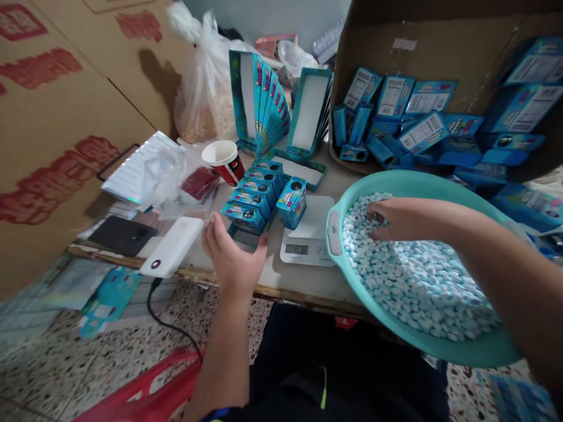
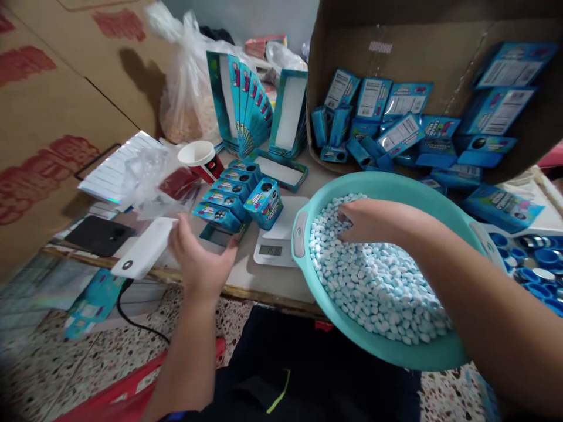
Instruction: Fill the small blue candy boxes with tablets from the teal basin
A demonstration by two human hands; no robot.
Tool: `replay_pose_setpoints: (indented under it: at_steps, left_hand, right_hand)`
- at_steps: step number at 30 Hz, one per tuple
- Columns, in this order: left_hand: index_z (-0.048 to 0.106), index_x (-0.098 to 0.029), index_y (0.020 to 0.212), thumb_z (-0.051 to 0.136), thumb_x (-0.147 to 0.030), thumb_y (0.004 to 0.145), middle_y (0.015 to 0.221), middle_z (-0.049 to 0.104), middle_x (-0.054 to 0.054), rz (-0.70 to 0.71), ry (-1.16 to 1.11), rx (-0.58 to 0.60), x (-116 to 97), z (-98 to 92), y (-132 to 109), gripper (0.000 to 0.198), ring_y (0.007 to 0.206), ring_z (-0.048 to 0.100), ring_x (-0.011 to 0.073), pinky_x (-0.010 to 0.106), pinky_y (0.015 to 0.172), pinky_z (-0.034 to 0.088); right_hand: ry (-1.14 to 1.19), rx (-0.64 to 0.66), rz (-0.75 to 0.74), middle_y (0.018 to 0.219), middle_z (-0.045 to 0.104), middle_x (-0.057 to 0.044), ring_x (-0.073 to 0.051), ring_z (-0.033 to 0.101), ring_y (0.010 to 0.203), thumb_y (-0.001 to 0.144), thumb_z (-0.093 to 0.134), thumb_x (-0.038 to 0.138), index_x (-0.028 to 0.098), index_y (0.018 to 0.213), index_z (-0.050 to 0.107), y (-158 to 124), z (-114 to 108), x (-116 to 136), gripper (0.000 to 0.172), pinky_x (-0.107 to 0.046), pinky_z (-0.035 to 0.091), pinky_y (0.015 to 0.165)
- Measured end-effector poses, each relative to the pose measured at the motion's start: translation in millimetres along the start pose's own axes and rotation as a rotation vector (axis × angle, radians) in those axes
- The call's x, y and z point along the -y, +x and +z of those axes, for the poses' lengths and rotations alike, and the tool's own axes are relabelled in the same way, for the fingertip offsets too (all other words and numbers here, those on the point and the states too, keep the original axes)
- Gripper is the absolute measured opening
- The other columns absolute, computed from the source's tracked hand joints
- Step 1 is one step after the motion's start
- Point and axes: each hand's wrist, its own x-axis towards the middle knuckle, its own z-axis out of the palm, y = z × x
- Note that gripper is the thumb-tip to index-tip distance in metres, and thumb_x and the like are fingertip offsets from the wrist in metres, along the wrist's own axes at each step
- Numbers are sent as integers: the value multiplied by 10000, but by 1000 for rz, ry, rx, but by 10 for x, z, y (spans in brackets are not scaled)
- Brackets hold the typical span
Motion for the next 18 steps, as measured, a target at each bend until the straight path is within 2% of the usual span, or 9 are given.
replay_pose_setpoints:
  at_steps: [3,6,9,11,14,15,16,18]
  left_hand:
    - [424,-117,1494,682,-399,877,1495,480,177,215,-114,-154,-309,-44,228,725,1457,423,344,551,1252,335]
    - [479,-172,1467,615,-395,952,1463,492,105,297,-186,-130,-569,-103,640,577,1409,463,317,562,1220,382]
    - [627,-188,1330,757,-472,866,1505,457,58,319,-16,-90,-592,-159,914,559,1432,406,379,630,1226,317]
    - [604,-209,1371,738,-498,886,1564,410,48,221,8,-88,-446,-190,881,580,1477,356,388,608,1250,281]
    - [549,-204,1426,786,-594,783,1532,469,101,30,24,-144,-107,-171,586,788,1454,390,377,582,1263,268]
    - [508,-196,1462,772,-602,779,1521,493,124,-68,25,-112,0,-140,479,837,1445,409,378,581,1251,291]
    - [466,-184,1492,741,-606,796,1513,511,143,-171,5,-32,91,-100,391,859,1437,430,374,574,1246,305]
    - [487,-152,1454,662,-625,836,1438,584,170,-340,-78,132,210,-15,298,797,1367,523,359,549,1211,371]
  right_hand:
    - [-10,28,14,945,688,-106,-215,584,763,905,648,354,149,1044,678,3,-29,59,249,-330,374,636]
    - [-25,10,-11,886,686,-101,-206,561,709,887,663,344,130,988,711,-15,-55,75,241,-325,347,602]
    - [-49,-57,-28,834,686,-97,-191,548,678,892,600,206,120,919,745,-73,-108,84,171,-318,322,596]
    - [-54,-68,-4,804,679,-106,-186,543,658,888,535,106,102,892,753,-116,-153,97,218,-316,315,597]
    - [-52,-51,53,821,684,-129,-203,565,669,876,538,65,73,937,757,-141,-191,99,228,-315,338,605]
    - [-52,-45,62,830,687,-135,-213,576,679,877,549,74,71,942,759,-137,-192,92,220,-318,350,610]
    - [-49,-41,64,837,689,-141,-222,585,688,883,553,87,71,937,761,-128,-190,82,215,-321,360,616]
    - [-38,-39,60,846,694,-151,-231,598,700,902,541,111,68,921,765,-115,-184,65,229,-325,378,631]
